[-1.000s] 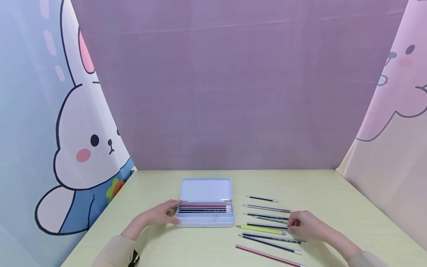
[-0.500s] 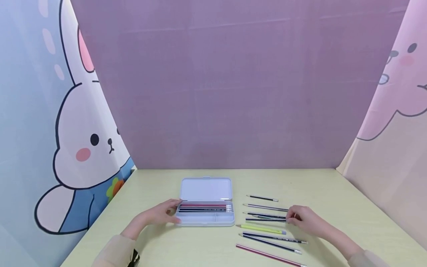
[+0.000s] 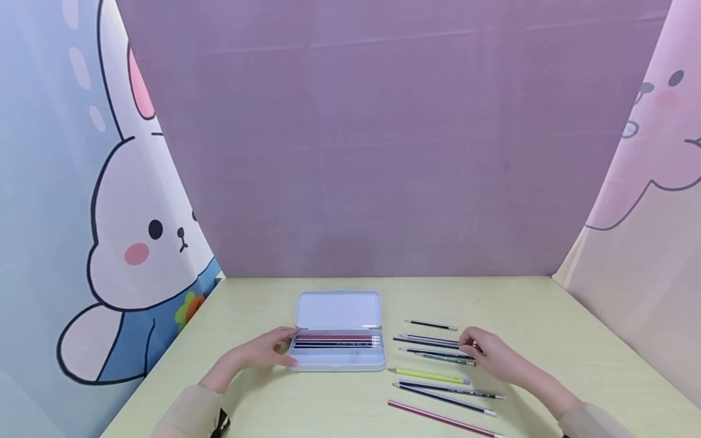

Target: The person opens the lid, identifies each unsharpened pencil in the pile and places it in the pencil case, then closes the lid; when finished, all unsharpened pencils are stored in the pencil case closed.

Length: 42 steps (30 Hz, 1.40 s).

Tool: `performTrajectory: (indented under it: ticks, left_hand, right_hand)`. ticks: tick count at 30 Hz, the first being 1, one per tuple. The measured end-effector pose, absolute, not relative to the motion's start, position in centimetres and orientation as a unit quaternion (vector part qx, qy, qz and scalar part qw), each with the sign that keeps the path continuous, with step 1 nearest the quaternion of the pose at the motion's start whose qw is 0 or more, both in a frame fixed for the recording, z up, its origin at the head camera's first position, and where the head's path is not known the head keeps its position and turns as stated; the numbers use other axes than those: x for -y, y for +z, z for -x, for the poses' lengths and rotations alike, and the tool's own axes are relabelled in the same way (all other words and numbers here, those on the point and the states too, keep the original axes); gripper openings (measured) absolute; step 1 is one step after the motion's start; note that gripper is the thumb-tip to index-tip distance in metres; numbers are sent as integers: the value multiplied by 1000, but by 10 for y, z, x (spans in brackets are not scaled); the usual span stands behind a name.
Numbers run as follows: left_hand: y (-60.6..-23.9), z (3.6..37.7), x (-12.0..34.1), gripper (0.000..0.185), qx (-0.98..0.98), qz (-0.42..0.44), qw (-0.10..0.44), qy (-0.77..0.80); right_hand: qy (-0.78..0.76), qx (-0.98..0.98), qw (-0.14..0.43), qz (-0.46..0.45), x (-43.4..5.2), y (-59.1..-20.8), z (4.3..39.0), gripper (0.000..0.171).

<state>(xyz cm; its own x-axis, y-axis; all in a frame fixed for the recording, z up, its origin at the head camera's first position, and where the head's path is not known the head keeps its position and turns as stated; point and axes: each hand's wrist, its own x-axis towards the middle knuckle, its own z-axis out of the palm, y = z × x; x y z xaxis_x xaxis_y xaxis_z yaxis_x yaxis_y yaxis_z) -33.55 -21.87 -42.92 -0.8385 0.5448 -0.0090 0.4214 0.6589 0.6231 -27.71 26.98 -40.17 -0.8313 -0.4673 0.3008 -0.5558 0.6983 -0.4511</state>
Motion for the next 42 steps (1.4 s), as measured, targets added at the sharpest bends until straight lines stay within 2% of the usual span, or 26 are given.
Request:
performTrajectory:
  ticks: [6, 17, 34, 42]
  left_hand:
    - [-431, 337, 219, 80, -904, -269, 98, 318]
    - [-430, 336, 218, 79, -904, -272, 95, 314]
    - [-427, 334, 217, 79, -901, -272, 100, 322]
    - [-428, 335, 219, 80, -901, -273, 99, 321]
  right_hand:
    - [281, 918, 63, -272, -258, -400, 280, 5]
    - [288, 909, 86, -290, -238, -397, 286, 8]
    - [274, 907, 78, -310, -199, -394, 300, 6]
    - [282, 894, 91, -335, -183, -394, 306, 4]
